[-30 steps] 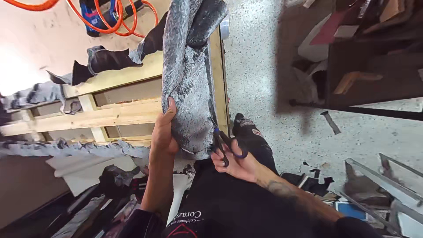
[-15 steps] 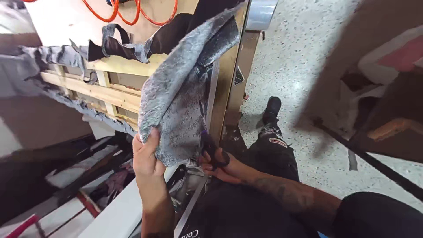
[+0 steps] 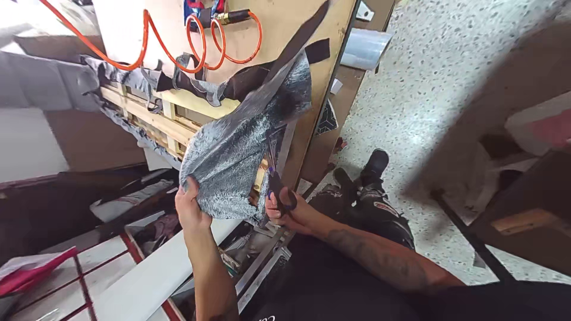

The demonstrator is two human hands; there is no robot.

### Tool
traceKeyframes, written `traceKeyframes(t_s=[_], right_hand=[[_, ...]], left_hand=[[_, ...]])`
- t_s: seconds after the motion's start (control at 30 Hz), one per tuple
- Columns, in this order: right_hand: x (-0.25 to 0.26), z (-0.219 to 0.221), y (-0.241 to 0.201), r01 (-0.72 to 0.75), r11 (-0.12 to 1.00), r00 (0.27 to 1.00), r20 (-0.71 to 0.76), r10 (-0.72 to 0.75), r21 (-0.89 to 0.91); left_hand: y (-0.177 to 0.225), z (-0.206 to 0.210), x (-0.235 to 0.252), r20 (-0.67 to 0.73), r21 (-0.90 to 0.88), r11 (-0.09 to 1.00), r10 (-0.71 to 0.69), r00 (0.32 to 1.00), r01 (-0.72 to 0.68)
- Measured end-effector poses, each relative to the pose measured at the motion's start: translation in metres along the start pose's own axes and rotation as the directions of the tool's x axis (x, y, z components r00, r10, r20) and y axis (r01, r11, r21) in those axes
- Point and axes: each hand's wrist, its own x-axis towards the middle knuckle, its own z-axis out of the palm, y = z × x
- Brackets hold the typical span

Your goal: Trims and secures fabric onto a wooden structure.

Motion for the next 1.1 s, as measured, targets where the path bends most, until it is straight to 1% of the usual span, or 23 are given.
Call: traceKeyframes(t_s=[0.03,0.07,0.1,0.13,0.17,0.2,0.23,0.27,0.3,0.37,0.4,0.47,0.53,0.63,0.7,0.73,0.8,0.83,0.87,0.9,0.97,1.03,1.1], right_hand=[[-0.011,-0.001,-0.005,-0.068,0.994,0.997,-0.027,0.066,-0.084],[-0.025,-0.001,-0.012,-0.137,0.967,0.989,-0.083,0.122,-0.213],[-0.044,0.002,-0.024,-0.189,0.901,0.977,-0.163,0.134,-0.39],[-0.065,0.008,-0.038,-0.221,0.769,0.963,-0.259,0.075,-0.599],[-0.084,0.016,-0.054,-0.266,0.531,0.934,-0.351,-0.063,-0.805],[-0.1,0.023,-0.071,-0.334,0.238,0.885,-0.39,-0.254,-0.912],[-0.113,0.027,-0.084,-0.413,-0.03,0.828,-0.362,-0.428,-0.91],[-0.124,0.029,-0.096,-0.488,-0.226,0.783,-0.308,-0.541,-0.843],[-0.132,0.035,-0.104,-0.565,-0.344,0.743,-0.28,-0.608,-0.75],[-0.129,0.049,-0.122,-0.665,-0.464,0.682,-0.223,-0.697,-0.585],[-0.123,0.057,-0.128,-0.686,-0.5,0.667,-0.182,-0.722,-0.529],[-0.108,0.072,-0.131,-0.708,-0.544,0.656,-0.134,-0.743,-0.45],[-0.093,0.083,-0.13,-0.721,-0.556,0.648,-0.118,-0.753,-0.414],[-0.079,0.092,-0.131,-0.742,-0.535,0.628,-0.14,-0.766,-0.404],[-0.071,0.094,-0.131,-0.756,-0.518,0.615,-0.165,-0.771,-0.4],[-0.067,0.094,-0.129,-0.764,-0.514,0.61,-0.177,-0.772,-0.39],[-0.057,0.093,-0.124,-0.773,-0.524,0.609,-0.187,-0.771,-0.357],[-0.051,0.092,-0.123,-0.771,-0.536,0.615,-0.181,-0.768,-0.344],[-0.043,0.091,-0.124,-0.768,-0.547,0.621,-0.177,-0.763,-0.334],[-0.036,0.089,-0.124,-0.765,-0.558,0.627,-0.175,-0.759,-0.321],[-0.024,0.087,-0.124,-0.771,-0.568,0.629,-0.205,-0.75,-0.289],[-0.015,0.083,-0.13,-0.75,-0.601,0.655,-0.183,-0.733,-0.276],[-0.009,0.077,-0.135,-0.711,-0.642,0.693,-0.131,-0.709,-0.288]], left_hand=[[-0.015,-0.006,0.014,-0.125,0.169,0.984,-0.034,0.992,0.055],[-0.032,-0.012,0.028,-0.249,0.4,0.911,0.006,0.969,0.098],[-0.046,-0.015,0.038,-0.305,0.626,0.77,0.095,0.948,0.124],[-0.05,-0.014,0.04,-0.264,0.778,0.621,0.192,0.945,0.091],[-0.044,-0.005,0.041,-0.127,0.851,0.521,0.31,0.942,-0.057],[-0.031,0.014,0.043,0.065,0.843,0.458,0.436,0.898,-0.283],[-0.016,0.04,0.039,0.269,0.743,0.415,0.533,0.802,-0.525],[0.0,0.066,0.033,0.472,0.569,0.374,0.58,0.664,-0.732],[0.015,0.093,0.027,0.647,0.388,0.322,0.572,0.504,-0.863],[0.043,0.155,0.037,0.865,0.128,0.132,0.47,0.176,-0.983],[0.054,0.182,0.047,0.924,0.06,0.062,0.373,0.079,-0.996],[0.061,0.21,0.065,0.985,0.055,0.033,0.162,0.06,-0.998],[0.06,0.2,0.087,0.989,0.033,0.132,0.136,0.051,-0.991],[0.074,0.127,0.126,0.975,-0.002,0.41,0.205,0.09,-0.912],[0.071,0.078,0.161,0.977,0.067,0.398,0.159,0.14,-0.915],[0.065,0.06,0.176,0.976,0.186,0.323,0.046,0.211,-0.928],[0.052,0.043,0.189,0.866,0.488,0.085,-0.174,0.47,-0.868],[0.049,0.039,0.19,0.825,0.558,0.044,-0.139,0.548,-0.829],[0.051,0.04,0.184,0.83,0.558,0.048,-0.015,0.558,-0.828],[0.059,0.048,0.173,0.849,0.51,0.074,0.118,0.515,-0.857],[0.073,0.083,0.14,0.915,0.32,0.138,0.21,0.344,-0.937],[0.067,0.128,0.122,0.975,0.151,0.048,0.155,0.157,-0.987],[0.052,0.158,0.13,0.995,0.037,-0.035,0.092,0.034,-0.999]])
